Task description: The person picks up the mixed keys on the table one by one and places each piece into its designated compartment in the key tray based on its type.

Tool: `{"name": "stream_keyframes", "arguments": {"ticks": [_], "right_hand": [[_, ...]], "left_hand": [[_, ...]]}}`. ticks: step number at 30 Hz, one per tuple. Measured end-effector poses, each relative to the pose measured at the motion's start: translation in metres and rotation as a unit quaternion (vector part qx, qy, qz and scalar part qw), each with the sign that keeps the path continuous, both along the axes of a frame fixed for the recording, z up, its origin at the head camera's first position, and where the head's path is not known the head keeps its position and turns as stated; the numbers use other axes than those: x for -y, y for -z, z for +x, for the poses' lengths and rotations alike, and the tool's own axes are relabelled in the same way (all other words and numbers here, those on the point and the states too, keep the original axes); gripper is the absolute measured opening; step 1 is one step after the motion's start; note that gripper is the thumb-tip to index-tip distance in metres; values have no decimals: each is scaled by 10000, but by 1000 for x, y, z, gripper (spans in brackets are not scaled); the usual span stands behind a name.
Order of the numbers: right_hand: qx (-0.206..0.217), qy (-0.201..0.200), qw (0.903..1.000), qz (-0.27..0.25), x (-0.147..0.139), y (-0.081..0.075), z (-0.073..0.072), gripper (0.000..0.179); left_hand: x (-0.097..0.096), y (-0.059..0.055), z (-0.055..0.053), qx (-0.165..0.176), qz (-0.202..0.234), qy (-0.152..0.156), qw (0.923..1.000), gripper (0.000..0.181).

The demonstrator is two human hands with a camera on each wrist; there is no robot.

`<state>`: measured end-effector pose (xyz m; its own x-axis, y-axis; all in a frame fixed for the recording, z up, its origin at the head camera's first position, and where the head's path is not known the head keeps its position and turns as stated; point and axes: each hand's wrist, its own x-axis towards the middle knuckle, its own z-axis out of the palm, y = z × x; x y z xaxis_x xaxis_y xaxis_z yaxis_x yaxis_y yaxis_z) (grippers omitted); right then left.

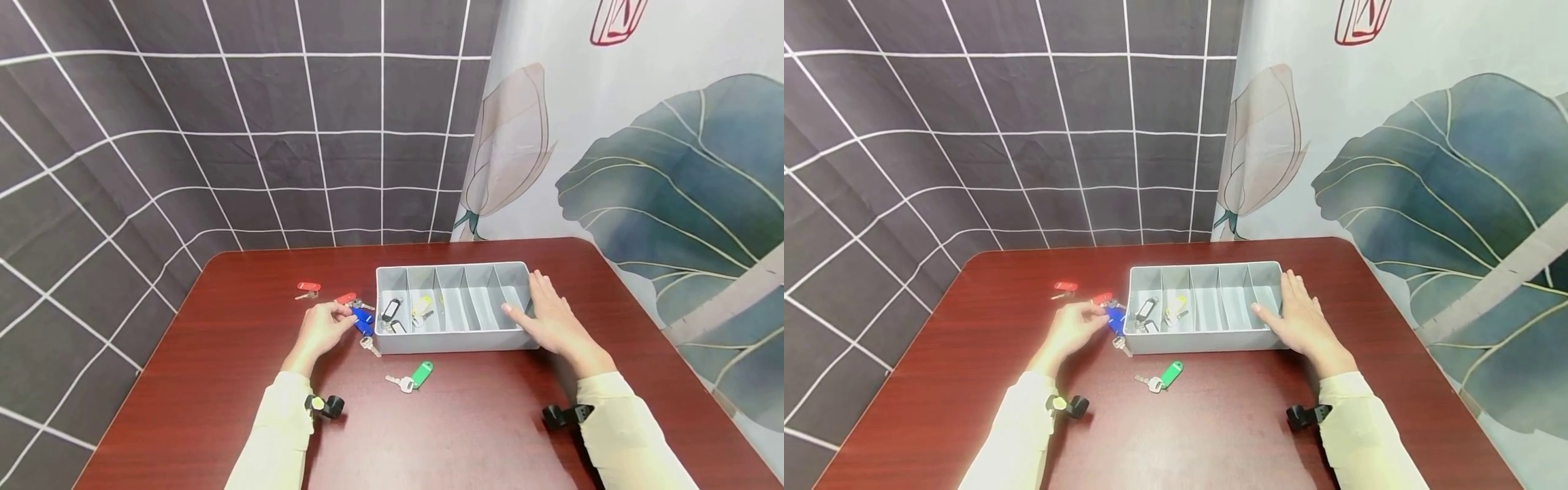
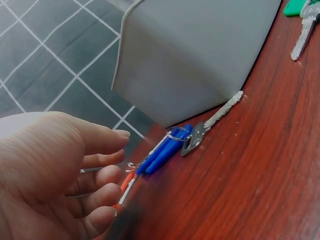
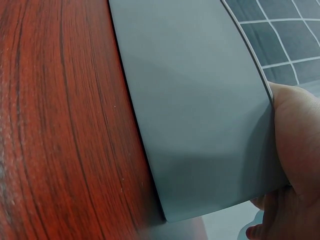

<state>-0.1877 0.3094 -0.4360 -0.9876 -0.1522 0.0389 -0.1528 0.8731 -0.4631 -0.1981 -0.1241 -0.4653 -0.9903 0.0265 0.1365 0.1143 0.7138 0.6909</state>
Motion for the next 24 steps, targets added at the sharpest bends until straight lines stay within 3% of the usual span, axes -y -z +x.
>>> {"name": "stream_keyframes", "arguments": {"ticks": [11, 18, 24], "right_hand": [[81, -34, 10000, -32, 0, 0, 1, 101], [38, 3, 10000, -43, 0, 1, 1, 102], [45, -18, 10000, -51, -2, 1, -1, 102]], "left_hand": [[-6, 7, -2, 76, -308, 308, 9990, 16], [-6, 7, -2, -337, -901, 605, 9935, 19], [-2, 5, -2, -249, -1320, 618, 9890, 18]]}}
